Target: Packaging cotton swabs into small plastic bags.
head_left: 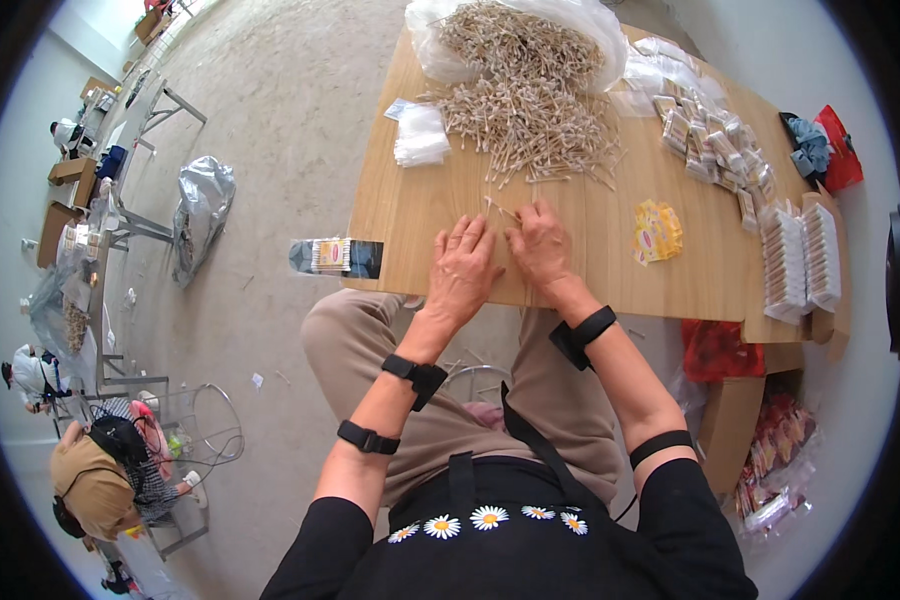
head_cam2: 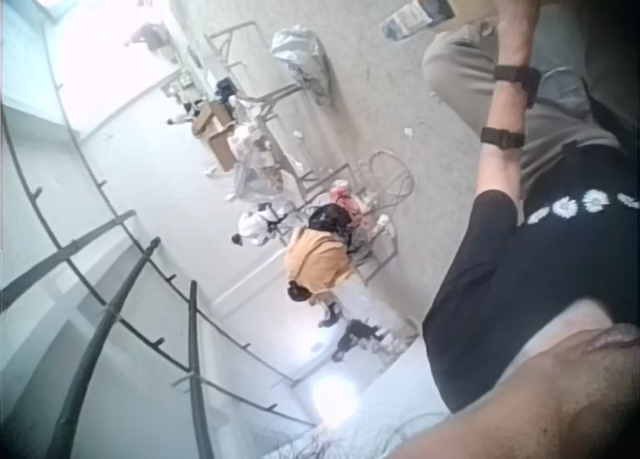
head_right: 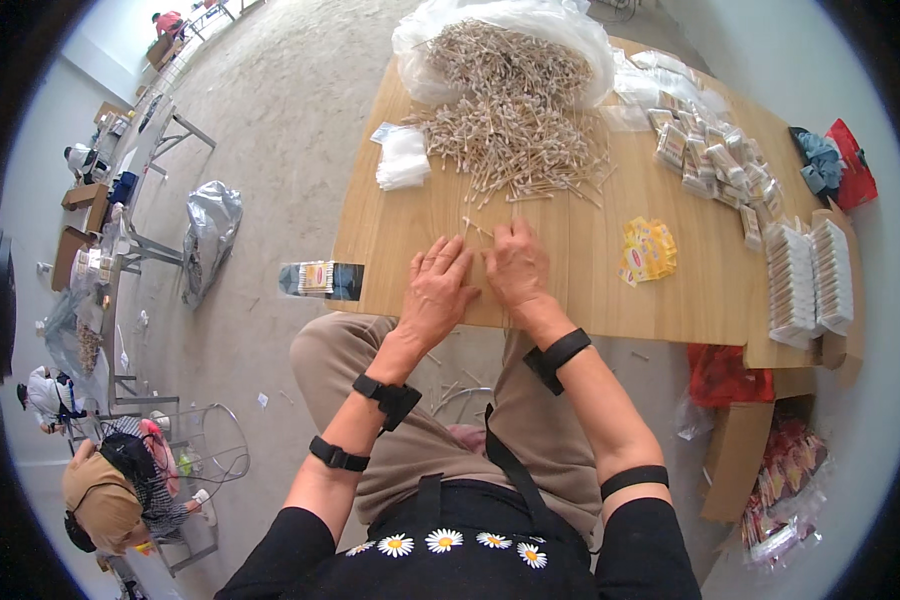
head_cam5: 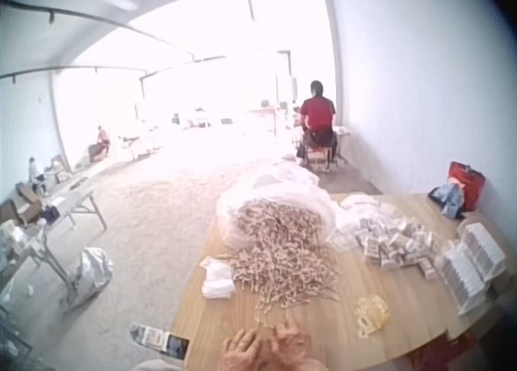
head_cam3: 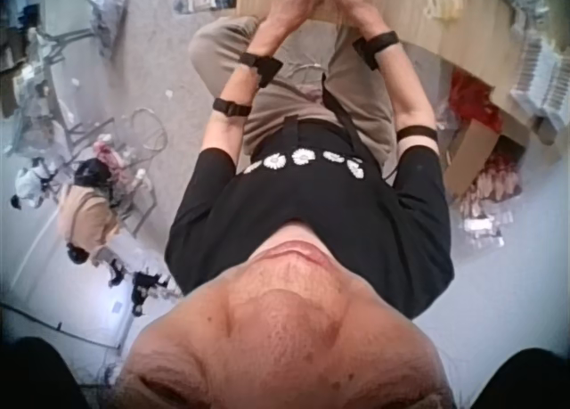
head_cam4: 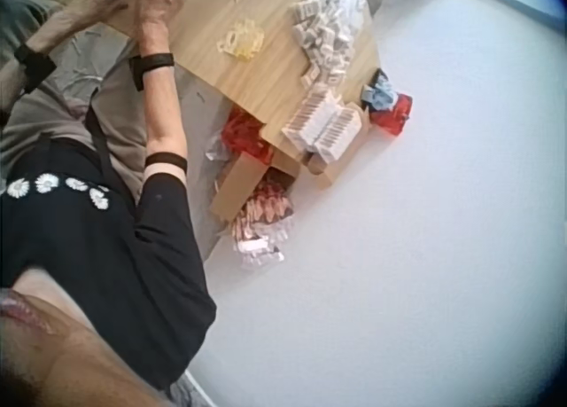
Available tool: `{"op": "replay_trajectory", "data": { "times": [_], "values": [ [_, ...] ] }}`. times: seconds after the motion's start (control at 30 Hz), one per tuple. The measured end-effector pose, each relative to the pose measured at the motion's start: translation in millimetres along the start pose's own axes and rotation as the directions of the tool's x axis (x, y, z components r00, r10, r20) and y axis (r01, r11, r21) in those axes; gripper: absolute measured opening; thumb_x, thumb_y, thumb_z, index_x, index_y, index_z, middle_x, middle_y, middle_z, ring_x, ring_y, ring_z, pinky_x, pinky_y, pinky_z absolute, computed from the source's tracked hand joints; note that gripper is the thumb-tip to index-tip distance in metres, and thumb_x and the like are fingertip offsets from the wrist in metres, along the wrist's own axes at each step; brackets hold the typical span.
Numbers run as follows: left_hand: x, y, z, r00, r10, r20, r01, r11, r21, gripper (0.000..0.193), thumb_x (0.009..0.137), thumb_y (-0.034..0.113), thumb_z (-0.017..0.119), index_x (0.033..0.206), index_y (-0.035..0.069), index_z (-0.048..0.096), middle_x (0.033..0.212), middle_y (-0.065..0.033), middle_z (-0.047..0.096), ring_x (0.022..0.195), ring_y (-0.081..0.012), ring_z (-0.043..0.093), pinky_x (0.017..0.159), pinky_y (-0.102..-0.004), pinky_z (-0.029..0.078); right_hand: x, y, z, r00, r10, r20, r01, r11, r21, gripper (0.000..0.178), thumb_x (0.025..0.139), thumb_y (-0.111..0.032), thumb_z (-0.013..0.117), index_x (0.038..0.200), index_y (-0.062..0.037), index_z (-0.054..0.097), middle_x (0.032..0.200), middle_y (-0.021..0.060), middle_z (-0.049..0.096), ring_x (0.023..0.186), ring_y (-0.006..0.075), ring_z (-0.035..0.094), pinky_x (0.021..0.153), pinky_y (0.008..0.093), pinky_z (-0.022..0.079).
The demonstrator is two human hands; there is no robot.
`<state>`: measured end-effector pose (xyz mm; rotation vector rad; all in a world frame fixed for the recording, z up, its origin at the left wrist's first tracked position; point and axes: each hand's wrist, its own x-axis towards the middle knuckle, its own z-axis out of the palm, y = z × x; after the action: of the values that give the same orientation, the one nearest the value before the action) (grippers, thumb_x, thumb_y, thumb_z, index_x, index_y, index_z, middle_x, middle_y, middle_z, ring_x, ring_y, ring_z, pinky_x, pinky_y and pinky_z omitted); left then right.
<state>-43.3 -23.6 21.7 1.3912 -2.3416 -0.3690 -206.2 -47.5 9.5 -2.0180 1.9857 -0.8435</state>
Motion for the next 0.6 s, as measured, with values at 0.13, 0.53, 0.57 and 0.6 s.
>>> {"op": "replay_trajectory", "data": {
  "times": [0.13, 0.53, 0.57, 0.6],
  "values": [
    [-26.5, -1.0, -5.9, 0.997, -0.076, 0.005, 0.075, 0.995, 0.069, 0.062, 0.084, 0.023, 0.074, 0.139, 0.0, 0.053, 0.151, -0.013, 0.046, 0.142, -0.0325, 0.038, 0.115, -0.0514, 0.029, -1.7, 10.2, -4.2, 1.0, 0.018, -0.011, -0.017, 0.993, 0.114, 0.019, 0.079, -0.013, 0.072, 0.093, -0.0045, 0.063, 0.101, 0.0154, 0.06, 0.088, 0.037, 0.065, 0.074, 0.0458, 0.054],
    [-52.3, -0.3, -17.9, 0.999, -0.004, 0.053, -0.001, 0.996, 0.095, 0.062, 0.084, 0.02, 0.073, 0.139, 0.0, 0.053, 0.15, -0.0116, 0.047, 0.141, -0.0313, 0.04, 0.115, -0.0511, 0.03, -10.9, -9.7, 3.4, 0.998, -0.039, 0.039, 0.039, 0.999, 0.004, 0.009, 0.082, -0.01, 0.068, 0.088, -0.0045, 0.065, 0.094, 0.0155, 0.064, 0.084, 0.038, 0.067, 0.073, 0.0448, 0.054],
    [-53.0, -3.2, -18.5, 0.997, 0.06, 0.058, -0.065, 0.994, 0.088, 0.061, 0.083, 0.019, 0.073, 0.138, 0.001, 0.054, 0.15, -0.0112, 0.047, 0.141, -0.0311, 0.04, 0.115, -0.0513, 0.03, -8.6, -10.4, 4.8, 0.998, -0.04, 0.043, 0.039, 0.999, 0.005, 0.009, 0.082, -0.01, 0.068, 0.088, -0.0045, 0.065, 0.094, 0.0155, 0.064, 0.084, 0.038, 0.067, 0.073, 0.0448, 0.054],
    [-53.7, -6.2, -19.6, 0.997, 0.057, 0.06, -0.062, 0.994, 0.089, 0.061, 0.083, 0.019, 0.073, 0.138, 0.001, 0.054, 0.15, -0.0112, 0.047, 0.141, -0.0311, 0.04, 0.115, -0.0513, 0.03, -5.6, -11.4, 6.6, 0.993, -0.092, 0.077, 0.087, 0.994, 0.069, 0.007, 0.082, -0.009, 0.067, 0.087, -0.0045, 0.065, 0.093, 0.0152, 0.064, 0.083, 0.0382, 0.066, 0.073, 0.0452, 0.054]
  ]
}}
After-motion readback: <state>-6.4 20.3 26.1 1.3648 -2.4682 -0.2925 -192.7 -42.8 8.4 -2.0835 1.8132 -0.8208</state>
